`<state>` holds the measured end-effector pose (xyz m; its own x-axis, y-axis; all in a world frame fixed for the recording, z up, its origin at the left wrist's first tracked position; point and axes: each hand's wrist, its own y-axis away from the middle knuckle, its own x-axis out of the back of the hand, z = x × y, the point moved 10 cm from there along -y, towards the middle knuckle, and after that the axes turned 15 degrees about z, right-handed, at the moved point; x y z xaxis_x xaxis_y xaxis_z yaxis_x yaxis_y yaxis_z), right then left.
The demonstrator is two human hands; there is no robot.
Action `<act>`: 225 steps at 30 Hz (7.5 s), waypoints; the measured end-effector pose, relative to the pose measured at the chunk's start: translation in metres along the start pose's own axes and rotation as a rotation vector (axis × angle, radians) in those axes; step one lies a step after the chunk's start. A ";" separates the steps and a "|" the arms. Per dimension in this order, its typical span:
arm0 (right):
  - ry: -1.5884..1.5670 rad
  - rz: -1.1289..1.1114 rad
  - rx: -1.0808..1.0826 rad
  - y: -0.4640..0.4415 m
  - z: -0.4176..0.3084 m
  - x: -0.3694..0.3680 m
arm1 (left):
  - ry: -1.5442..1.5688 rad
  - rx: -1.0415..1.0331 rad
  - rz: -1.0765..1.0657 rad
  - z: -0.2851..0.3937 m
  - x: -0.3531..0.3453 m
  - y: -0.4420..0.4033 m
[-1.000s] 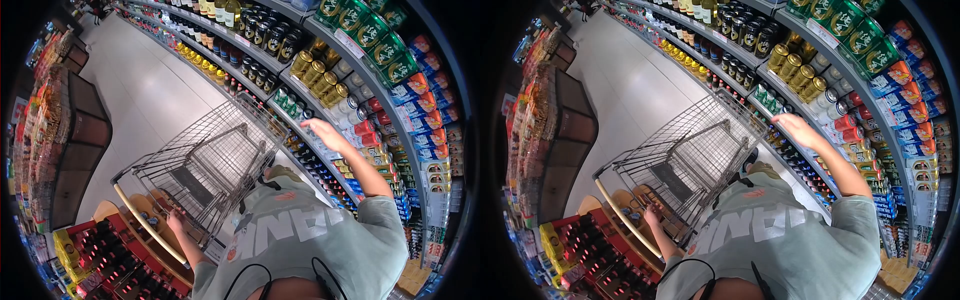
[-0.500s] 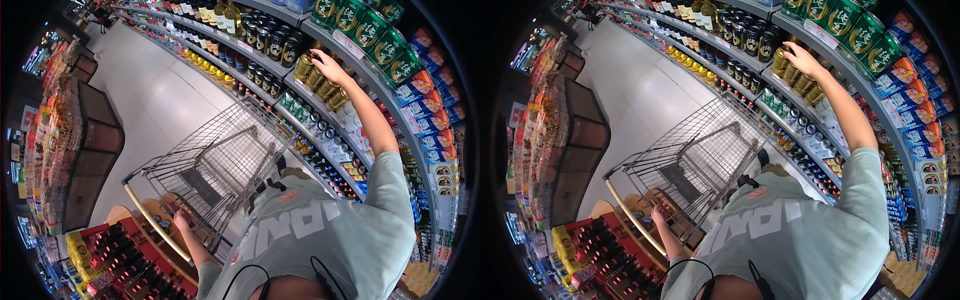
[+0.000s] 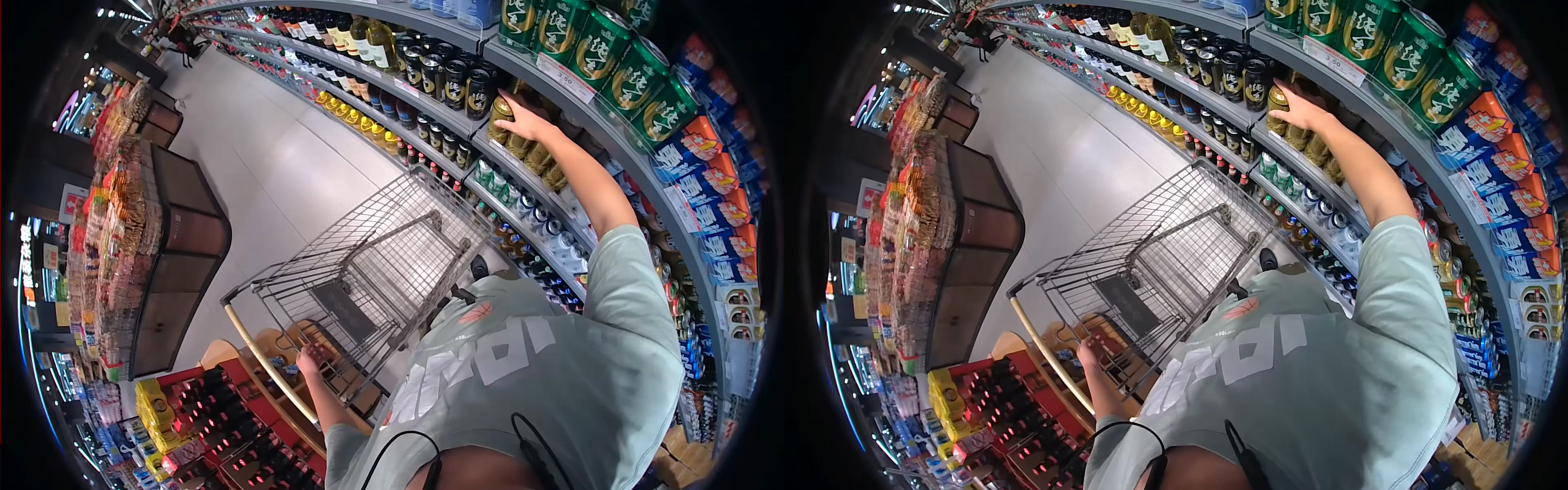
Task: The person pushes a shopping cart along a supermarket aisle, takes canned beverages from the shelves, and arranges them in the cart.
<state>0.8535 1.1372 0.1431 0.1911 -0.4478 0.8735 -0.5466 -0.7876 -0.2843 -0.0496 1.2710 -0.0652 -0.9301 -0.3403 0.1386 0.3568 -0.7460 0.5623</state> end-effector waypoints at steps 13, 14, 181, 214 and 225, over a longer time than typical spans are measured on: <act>0.230 0.040 -0.112 0.013 -0.018 0.025 | -0.201 0.012 0.036 -0.010 0.016 -0.020; 0.237 0.035 -0.121 0.013 -0.018 0.025 | -0.199 0.011 0.037 -0.007 0.015 -0.016; -0.523 -0.160 -0.454 0.417 -0.088 -0.116 | -0.903 -0.558 0.122 0.023 0.033 0.003; -0.760 0.363 -1.893 0.908 0.082 -0.064 | -0.829 -2.410 -1.457 0.008 -0.648 0.655; -0.348 0.402 -0.580 0.389 0.009 0.182 | -0.960 -2.017 -1.831 0.008 -0.694 0.630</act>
<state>0.6830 0.7452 0.1873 0.0804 -0.8341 0.5457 -0.9480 -0.2332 -0.2168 0.8201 1.0422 0.1994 0.0301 0.3271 0.9445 -0.8614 0.4878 -0.1415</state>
